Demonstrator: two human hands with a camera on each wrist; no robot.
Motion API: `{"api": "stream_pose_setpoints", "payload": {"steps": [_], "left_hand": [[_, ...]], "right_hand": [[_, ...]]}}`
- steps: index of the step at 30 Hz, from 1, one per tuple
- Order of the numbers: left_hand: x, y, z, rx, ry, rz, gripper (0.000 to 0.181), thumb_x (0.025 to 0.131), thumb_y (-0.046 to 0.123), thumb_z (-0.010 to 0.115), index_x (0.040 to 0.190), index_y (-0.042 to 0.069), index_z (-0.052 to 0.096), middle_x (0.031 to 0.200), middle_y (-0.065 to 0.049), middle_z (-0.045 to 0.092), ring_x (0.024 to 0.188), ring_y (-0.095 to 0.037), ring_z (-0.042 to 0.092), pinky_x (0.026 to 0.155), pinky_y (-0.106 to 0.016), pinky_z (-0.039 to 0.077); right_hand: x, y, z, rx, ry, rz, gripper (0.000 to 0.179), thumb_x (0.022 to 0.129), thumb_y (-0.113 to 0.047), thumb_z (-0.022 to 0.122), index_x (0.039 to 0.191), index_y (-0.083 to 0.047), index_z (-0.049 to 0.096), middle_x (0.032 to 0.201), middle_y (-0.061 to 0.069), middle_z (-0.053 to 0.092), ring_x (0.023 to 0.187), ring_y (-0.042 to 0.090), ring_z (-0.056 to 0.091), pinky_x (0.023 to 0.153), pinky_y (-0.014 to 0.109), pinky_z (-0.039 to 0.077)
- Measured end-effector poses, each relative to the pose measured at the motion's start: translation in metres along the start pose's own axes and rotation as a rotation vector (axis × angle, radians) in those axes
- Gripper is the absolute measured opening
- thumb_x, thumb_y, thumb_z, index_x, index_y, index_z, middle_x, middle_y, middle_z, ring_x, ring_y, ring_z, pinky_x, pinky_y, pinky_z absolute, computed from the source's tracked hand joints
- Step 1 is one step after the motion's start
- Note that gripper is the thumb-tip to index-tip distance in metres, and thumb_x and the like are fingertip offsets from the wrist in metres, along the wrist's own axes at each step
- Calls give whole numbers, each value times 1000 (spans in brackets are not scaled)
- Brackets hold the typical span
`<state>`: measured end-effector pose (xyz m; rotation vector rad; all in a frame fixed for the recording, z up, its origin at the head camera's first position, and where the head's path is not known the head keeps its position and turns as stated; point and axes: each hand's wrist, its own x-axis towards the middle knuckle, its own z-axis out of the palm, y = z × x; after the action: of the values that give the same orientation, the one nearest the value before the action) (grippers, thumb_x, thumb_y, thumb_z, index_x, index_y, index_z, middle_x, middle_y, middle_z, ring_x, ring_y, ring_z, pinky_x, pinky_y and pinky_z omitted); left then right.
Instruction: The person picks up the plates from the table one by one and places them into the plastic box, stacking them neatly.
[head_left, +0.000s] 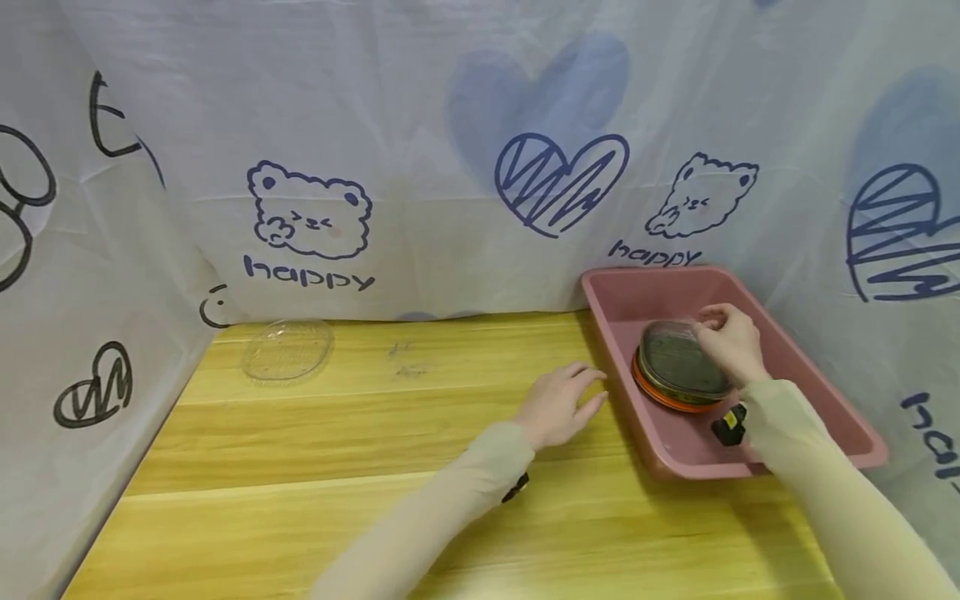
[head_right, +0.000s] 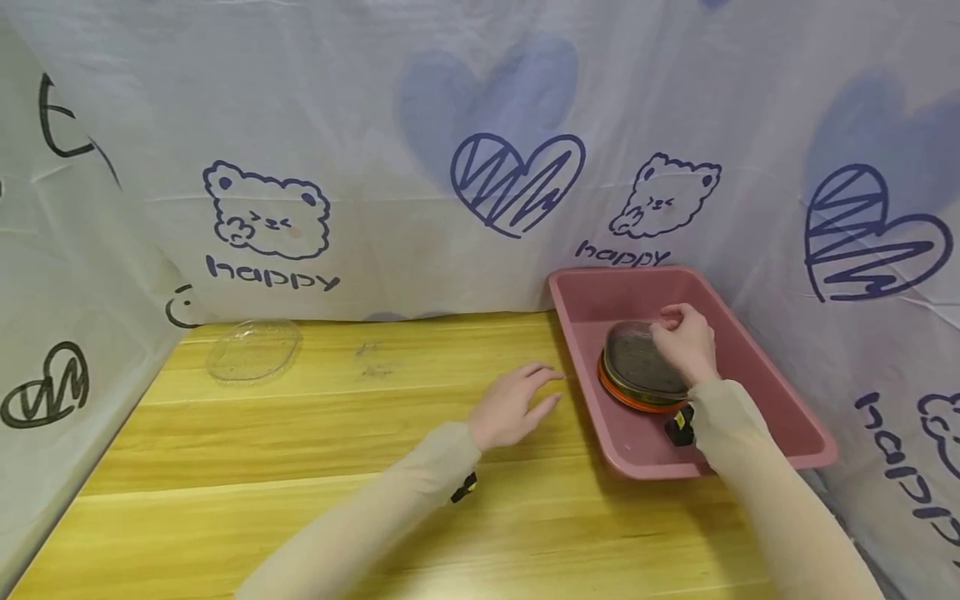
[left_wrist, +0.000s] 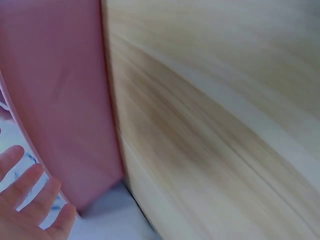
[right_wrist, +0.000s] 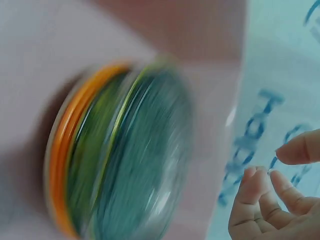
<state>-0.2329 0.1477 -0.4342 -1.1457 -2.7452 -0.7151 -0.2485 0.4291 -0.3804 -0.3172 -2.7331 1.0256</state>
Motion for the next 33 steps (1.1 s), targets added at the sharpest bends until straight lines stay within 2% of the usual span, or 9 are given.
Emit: {"api": "stream_pose_setpoints", "payload": {"steps": [4, 6, 12, 15, 19, 22, 29, 33], "left_hand": [[-11, -22, -11, -19, 28, -62, 40, 107, 34, 46, 142, 17, 55, 143, -2, 60, 130, -20, 59, 112, -35, 49], [-17, -35, -17, -27, 49, -89, 39, 107, 31, 48, 141, 15, 56, 141, -4, 60, 128, -22, 60, 109, -37, 51], [-36, -75, -39, -20, 100, -203, 39, 106, 28, 49, 140, 11, 57, 139, -9, 61, 124, -27, 62, 104, -43, 54], [-48, -96, -50, -14, 126, -268, 39, 106, 27, 50, 140, 10, 57, 139, -11, 60, 122, -30, 63, 102, -44, 54], [-65, -121, -65, -19, 133, -370, 40, 105, 24, 51, 142, 9, 55, 143, -14, 56, 126, -33, 60, 105, -47, 53], [-78, -139, -76, 3, 142, -421, 41, 104, 23, 52, 142, 8, 55, 144, -16, 55, 128, -35, 58, 108, -51, 50], [-107, -179, -97, 22, 169, -508, 44, 102, 22, 52, 142, 4, 53, 145, -21, 52, 130, -40, 55, 109, -57, 47], [-124, -195, -108, 39, 148, -573, 46, 103, 21, 51, 145, 3, 50, 148, -24, 48, 132, -44, 52, 109, -59, 46]], "right_hand": [[-6, -29, 12, 126, -1, -61, 40, 100, -20, 51, 135, -1, 54, 107, 14, 67, 74, -2, 60, 66, 20, 53], [-10, -43, 20, 199, -11, -88, 38, 101, -19, 51, 135, -1, 54, 103, 8, 66, 71, -6, 60, 67, 19, 55], [-26, -83, 44, 386, -79, -156, 32, 104, -15, 51, 132, 0, 53, 106, 7, 64, 85, 5, 63, 74, 15, 57], [-35, -103, 57, 467, -126, -165, 29, 103, -10, 51, 130, 0, 54, 102, 1, 64, 88, 9, 65, 76, 17, 57], [-46, -127, 76, 602, -195, -147, 28, 101, -3, 51, 129, 1, 54, 93, -10, 65, 86, 9, 65, 77, 20, 58], [-54, -142, 90, 694, -267, -130, 29, 102, -3, 49, 131, -2, 53, 95, -11, 64, 88, 10, 64, 79, 21, 58], [-69, -164, 127, 866, -404, -20, 31, 103, -9, 51, 134, -5, 52, 102, -2, 65, 88, 10, 64, 80, 22, 57], [-77, -168, 151, 870, -450, 16, 35, 102, -6, 51, 136, -3, 51, 103, 0, 65, 87, 10, 64, 79, 24, 57]]}}
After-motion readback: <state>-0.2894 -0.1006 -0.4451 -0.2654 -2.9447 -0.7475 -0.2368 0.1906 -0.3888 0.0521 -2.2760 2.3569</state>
